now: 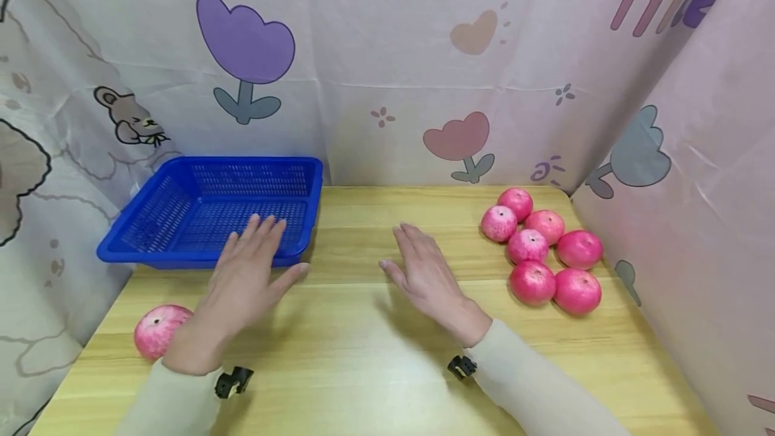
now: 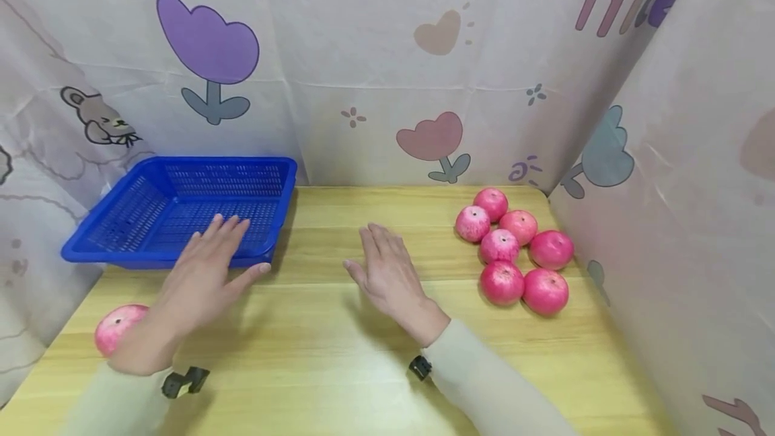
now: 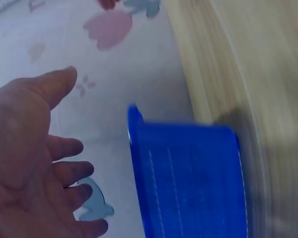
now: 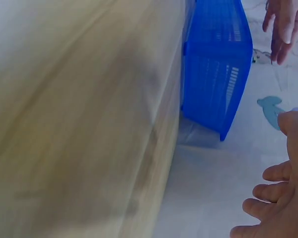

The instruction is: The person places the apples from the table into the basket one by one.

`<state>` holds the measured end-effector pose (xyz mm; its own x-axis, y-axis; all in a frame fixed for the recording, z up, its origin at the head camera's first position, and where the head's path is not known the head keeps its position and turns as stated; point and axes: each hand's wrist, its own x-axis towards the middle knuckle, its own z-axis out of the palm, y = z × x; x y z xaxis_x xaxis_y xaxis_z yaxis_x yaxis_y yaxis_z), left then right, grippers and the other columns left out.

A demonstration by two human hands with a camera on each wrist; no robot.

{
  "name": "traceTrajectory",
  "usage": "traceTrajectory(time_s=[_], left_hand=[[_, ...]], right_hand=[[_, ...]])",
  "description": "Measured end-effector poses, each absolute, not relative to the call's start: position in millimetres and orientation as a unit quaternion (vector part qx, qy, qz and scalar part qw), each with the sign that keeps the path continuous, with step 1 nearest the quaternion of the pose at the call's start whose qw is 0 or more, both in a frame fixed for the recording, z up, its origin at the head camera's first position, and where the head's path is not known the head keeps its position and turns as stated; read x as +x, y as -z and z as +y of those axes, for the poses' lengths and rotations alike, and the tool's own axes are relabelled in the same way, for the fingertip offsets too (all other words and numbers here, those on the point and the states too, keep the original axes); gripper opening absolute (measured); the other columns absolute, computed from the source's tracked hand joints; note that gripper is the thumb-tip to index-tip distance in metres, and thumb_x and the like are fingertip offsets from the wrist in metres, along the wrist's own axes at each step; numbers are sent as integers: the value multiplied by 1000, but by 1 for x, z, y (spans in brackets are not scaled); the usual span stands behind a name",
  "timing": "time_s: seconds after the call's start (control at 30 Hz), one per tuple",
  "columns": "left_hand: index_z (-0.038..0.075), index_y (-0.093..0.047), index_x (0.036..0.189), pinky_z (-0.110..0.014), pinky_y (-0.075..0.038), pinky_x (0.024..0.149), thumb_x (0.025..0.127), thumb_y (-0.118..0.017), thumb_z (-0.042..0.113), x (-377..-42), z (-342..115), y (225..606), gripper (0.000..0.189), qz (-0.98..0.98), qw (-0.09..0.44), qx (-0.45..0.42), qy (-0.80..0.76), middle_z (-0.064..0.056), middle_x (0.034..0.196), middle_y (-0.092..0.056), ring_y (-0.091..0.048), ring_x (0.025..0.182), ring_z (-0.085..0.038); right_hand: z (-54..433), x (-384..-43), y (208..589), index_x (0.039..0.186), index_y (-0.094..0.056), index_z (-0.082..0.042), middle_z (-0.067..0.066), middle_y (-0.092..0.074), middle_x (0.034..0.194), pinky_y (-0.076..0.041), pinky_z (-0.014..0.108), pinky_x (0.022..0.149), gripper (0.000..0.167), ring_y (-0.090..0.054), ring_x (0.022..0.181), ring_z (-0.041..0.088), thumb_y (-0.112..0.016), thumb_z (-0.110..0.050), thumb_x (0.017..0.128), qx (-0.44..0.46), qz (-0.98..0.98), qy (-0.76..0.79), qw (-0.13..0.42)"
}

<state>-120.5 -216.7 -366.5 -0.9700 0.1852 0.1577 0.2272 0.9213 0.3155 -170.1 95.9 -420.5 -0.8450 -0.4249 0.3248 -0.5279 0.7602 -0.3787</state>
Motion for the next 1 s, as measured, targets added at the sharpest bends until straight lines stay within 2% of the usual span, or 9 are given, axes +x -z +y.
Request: traceTrajectory(time_s=[0.23, 0.47, 0.57, 0.77, 1.0], left_hand=[[4, -15, 169, -71, 14, 124, 99, -49, 77, -133, -243, 375, 107, -986, 42, -77, 143, -29, 173, -13, 4, 162, -46], [0, -18, 168, -75, 21, 118, 91, -46, 87, -147, -264, 386, 119, -991, 34, -43, 120, -33, 171, -16, 5, 161, -50], [0, -18, 167, -77, 22, 116, 96, -39, 85, -151, -269, 390, 112, -991, 20, -33, 126, -34, 170, -16, 5, 160, -51], [6, -26, 167, -81, 22, 113, 110, -13, 66, -156, -276, 395, 84, -990, -2, -19, 141, -35, 169, -18, 1, 158, -55], [10, -35, 165, -80, 19, 115, 110, -9, 63, -160, -273, 399, 80, -993, 0, -18, 117, -34, 168, -24, -6, 158, -56]], right_hand=[[68, -181, 418, 164, -33, -1, 22, -31, 171, -26, 62, 128, 75, -32, 157, 41, -51, -50, 110, 276, -937, -196, 82], [38, -191, 418, 167, -27, -8, 16, -27, 174, -27, 62, 128, 80, -26, 161, 36, -42, -61, 109, 298, -943, -141, 51], [25, -193, 417, 168, -26, -10, 14, -25, 175, -27, 61, 128, 80, -25, 162, 33, -39, -63, 109, 312, -941, -122, 43], [3, -193, 415, 169, -24, -12, 13, -24, 175, -26, 60, 129, 81, -22, 163, 31, -38, -64, 109, 338, -934, -108, 39], [-12, -192, 415, 169, -24, -12, 13, -25, 175, -28, 60, 128, 80, -23, 163, 31, -35, -64, 109, 353, -929, -100, 44]])
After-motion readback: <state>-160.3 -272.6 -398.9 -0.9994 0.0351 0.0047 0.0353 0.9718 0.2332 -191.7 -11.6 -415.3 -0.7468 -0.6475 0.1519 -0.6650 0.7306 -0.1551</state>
